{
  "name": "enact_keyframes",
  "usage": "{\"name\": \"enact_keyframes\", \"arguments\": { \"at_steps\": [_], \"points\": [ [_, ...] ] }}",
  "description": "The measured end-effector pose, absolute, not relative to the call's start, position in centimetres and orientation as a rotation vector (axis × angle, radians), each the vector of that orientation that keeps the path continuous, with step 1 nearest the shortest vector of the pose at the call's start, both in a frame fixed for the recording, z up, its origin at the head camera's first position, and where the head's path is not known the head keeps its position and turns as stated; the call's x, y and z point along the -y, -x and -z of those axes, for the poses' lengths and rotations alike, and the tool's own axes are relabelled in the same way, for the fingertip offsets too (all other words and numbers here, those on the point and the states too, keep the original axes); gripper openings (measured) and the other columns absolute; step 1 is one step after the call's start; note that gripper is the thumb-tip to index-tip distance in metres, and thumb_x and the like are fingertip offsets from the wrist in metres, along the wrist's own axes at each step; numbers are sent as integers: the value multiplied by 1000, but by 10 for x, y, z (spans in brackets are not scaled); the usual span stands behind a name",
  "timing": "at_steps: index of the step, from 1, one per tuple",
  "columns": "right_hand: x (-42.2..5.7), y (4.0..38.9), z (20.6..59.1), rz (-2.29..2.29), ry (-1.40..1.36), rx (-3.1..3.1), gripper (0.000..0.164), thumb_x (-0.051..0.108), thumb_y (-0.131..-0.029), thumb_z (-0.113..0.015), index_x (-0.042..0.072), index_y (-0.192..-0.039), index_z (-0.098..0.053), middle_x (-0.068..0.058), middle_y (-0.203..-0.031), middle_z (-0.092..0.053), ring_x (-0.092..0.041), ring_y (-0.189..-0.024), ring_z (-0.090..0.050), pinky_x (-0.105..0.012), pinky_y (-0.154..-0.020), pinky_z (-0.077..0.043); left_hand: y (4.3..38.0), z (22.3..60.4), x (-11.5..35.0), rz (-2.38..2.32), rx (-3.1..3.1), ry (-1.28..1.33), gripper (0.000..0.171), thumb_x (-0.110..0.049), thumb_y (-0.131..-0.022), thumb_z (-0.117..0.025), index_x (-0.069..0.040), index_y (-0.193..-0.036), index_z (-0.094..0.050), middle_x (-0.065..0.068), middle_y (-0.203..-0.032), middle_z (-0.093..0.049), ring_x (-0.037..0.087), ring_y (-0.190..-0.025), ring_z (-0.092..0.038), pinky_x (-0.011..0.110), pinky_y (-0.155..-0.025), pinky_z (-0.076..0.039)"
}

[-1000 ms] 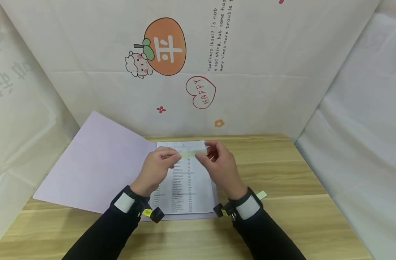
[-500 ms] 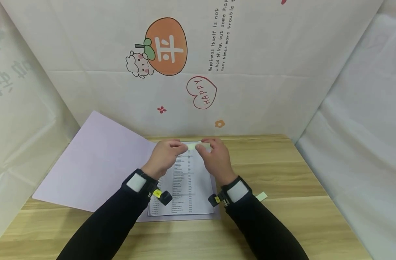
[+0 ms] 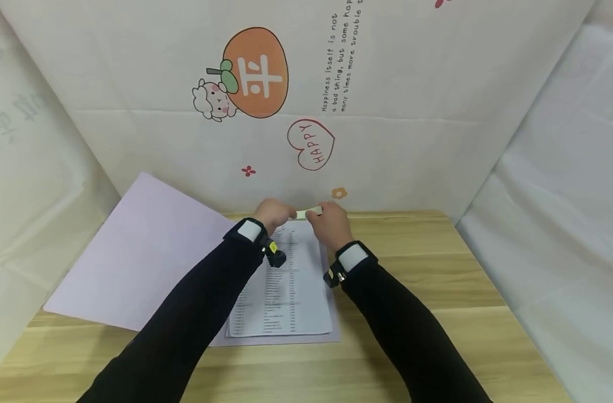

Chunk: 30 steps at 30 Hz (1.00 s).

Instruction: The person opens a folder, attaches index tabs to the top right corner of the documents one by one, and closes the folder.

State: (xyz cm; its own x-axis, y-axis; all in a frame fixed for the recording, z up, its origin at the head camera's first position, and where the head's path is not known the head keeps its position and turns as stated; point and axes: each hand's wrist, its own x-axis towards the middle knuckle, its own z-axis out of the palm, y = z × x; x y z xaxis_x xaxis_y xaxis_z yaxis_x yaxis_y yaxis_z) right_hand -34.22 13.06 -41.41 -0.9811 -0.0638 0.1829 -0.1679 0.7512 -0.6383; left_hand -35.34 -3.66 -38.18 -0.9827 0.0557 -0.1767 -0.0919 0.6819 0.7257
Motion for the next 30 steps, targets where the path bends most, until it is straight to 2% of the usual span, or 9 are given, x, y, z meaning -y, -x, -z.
{"name": "enact_keyframes", "arguments": {
  "at_steps": [3, 7, 9, 14, 18, 23, 25, 26, 30],
  "points": [
    [-133, 357, 426, -1074, -140, 2835, 29, 29, -98, -62, 5, -81, -59, -6, -75, -55, -23, -67, -52, -35, -61, -42, 367, 394, 34, -1264, -2645, 8, 29, -11, -91, -64, 9, -112, -68, 18, -118, -59, 28, -90, -51, 34, -75, -45],
    [-137, 374, 441, -1116, -68, 2885, 23, 25, -98, -62, 3, -94, -66, -7, -83, -67, -23, -74, -61, -36, -67, -47, 382, 410, 27, -1245, -2639, 13, 34, -13, -90, -66, 10, -115, -65, 18, -120, -58, 27, -91, -51, 33, -76, -46],
    [-139, 382, 447, -1126, -37, 2905, 21, 24, -98, -61, 3, -95, -65, -7, -84, -69, -23, -75, -64, -36, -68, -49, 390, 416, 24, -1220, -2648, 3, 33, -14, -90, -65, 10, -112, -66, 18, -119, -58, 28, -91, -51, 32, -76, -46],
    [-141, 402, 456, -1103, -23, 2919, 20, 23, -97, -60, 4, -94, -65, -6, -82, -69, -22, -73, -64, -35, -67, -50, 402, 425, 19, -1131, -2715, -45, 25, -16, -91, -61, 6, -99, -69, 17, -107, -59, 26, -87, -52, 30, -71, -42],
    [-142, 411, 464, -991, -55, 2935, 20, 22, -95, -62, 4, -88, -66, -8, -83, -67, -26, -75, -61, -36, -67, -49, 406, 434, 17, -1101, -2729, -24, 25, -17, -92, -61, 5, -98, -70, 17, -112, -61, 27, -90, -53, 30, -72, -44],
    [-144, 417, 477, -831, -57, 2961, 25, 23, -94, -63, 5, -77, -59, -11, -82, -61, -28, -74, -57, -37, -65, -46, 420, 450, 12, -975, -2717, 16, 30, -21, -90, -62, 6, -100, -70, 18, -118, -62, 27, -95, -56, 30, -77, -47],
    [-144, 417, 480, -805, -52, 2955, 26, 23, -93, -63, 5, -75, -57, -12, -82, -60, -29, -74, -56, -38, -66, -46, 432, 459, 10, -880, -2726, -9, 31, -22, -89, -62, 6, -100, -71, 19, -117, -62, 28, -96, -57, 31, -79, -48],
    [-144, 416, 481, -795, -51, 2953, 27, 23, -93, -63, 5, -74, -56, -13, -81, -59, -29, -74, -56, -39, -67, -46, 443, 472, 9, -847, -2760, -51, 32, -25, -87, -62, 5, -95, -71, 20, -114, -63, 28, -93, -57, 31, -75, -48],
    [-144, 416, 481, -795, -19, 2940, 26, 23, -92, -63, 4, -75, -56, -14, -83, -61, -30, -76, -56, -41, -72, -47, 486, 514, 5, -713, -2805, -149, 35, -30, -85, -62, 3, -92, -71, 22, -113, -64, 28, -93, -59, 32, -76, -49]
  ]
}}
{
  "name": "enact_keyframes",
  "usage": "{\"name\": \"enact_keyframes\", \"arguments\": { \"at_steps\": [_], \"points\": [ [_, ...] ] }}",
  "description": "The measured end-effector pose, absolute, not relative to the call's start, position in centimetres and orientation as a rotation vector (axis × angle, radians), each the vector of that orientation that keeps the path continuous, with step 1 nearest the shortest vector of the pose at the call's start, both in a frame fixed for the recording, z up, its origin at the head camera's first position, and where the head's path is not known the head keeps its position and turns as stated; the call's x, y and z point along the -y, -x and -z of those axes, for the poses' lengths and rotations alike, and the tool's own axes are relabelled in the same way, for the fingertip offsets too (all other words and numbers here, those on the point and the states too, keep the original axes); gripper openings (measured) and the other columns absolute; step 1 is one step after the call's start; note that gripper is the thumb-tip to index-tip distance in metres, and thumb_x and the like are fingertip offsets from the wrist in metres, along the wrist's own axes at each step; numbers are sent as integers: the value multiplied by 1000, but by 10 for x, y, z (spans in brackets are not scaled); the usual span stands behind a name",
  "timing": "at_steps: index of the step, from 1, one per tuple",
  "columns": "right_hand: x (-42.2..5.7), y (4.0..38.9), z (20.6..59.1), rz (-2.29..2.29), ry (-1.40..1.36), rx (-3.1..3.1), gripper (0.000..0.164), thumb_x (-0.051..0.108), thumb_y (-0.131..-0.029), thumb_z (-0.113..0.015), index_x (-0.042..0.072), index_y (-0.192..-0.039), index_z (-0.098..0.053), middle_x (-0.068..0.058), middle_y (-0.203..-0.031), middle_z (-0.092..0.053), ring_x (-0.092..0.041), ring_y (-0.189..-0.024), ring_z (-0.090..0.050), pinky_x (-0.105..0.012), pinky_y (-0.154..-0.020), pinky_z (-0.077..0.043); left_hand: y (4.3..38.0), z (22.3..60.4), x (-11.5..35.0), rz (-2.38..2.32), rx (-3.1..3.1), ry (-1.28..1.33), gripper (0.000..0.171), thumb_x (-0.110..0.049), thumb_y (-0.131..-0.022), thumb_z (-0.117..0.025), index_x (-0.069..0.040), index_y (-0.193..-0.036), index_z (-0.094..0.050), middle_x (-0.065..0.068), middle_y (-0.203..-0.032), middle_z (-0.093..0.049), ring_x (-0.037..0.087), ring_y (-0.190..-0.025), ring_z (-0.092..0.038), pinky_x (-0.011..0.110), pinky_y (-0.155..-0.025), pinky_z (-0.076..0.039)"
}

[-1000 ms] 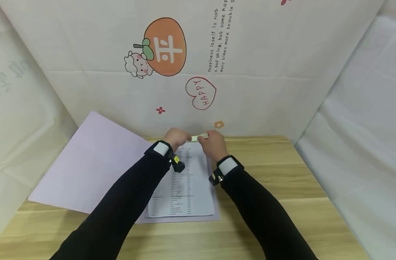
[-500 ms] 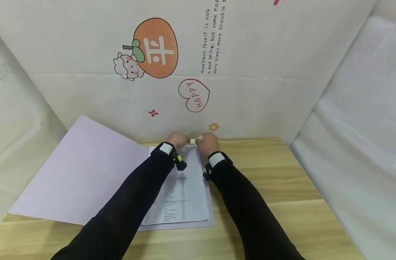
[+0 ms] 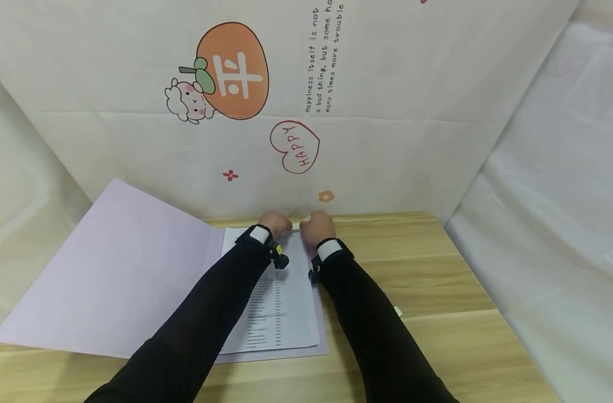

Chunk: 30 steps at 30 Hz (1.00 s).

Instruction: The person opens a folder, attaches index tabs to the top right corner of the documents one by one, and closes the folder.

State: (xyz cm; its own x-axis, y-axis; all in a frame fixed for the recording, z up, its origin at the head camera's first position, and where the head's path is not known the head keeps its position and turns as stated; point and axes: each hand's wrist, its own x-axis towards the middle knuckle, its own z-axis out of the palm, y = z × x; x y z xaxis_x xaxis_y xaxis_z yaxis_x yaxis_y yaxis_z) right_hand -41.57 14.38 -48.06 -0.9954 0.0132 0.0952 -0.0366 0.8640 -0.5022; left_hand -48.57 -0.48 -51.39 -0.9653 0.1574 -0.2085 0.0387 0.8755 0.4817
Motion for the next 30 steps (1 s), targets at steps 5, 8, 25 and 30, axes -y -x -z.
{"name": "enact_keyframes", "arguments": {
  "at_steps": [5, 8, 25, 30],
  "points": [
    [-141, 416, 476, -793, 12, 2951, 27, 25, -93, -62, 3, -77, -59, -14, -86, -62, -30, -78, -56, -42, -76, -47, 523, 548, 0, -514, -2853, -190, 34, -31, -86, -56, -2, -94, -74, 19, -119, -65, 29, -102, -60, 34, -82, -50],
    [-140, 417, 473, -773, 19, 2973, 29, 27, -94, -62, 3, -77, -59, -13, -84, -62, -29, -76, -55, -41, -75, -47, 521, 539, 1, -466, -2871, -180, 33, -30, -86, -54, -5, -90, -75, 16, -117, -66, 28, -102, -61, 33, -80, -50],
    [-143, 426, 476, -711, 65, 3038, 31, 27, -94, -64, 4, -73, -60, -11, -81, -62, -28, -74, -57, -40, -72, -48, 434, 455, -11, -800, -2710, 354, 46, -40, -93, -62, -5, -124, -67, 10, -129, -61, 33, -114, -54, 52, -98, -36],
    [-142, 425, 479, -690, 57, 3059, 32, 30, -93, -66, 3, -76, -62, -12, -81, -63, -27, -75, -58, -39, -72, -48, 437, 463, -13, -841, -2697, 438, 39, -39, -90, -67, -8, -113, -71, 6, -120, -64, 31, -107, -55, 50, -94, -36]
  ]
}}
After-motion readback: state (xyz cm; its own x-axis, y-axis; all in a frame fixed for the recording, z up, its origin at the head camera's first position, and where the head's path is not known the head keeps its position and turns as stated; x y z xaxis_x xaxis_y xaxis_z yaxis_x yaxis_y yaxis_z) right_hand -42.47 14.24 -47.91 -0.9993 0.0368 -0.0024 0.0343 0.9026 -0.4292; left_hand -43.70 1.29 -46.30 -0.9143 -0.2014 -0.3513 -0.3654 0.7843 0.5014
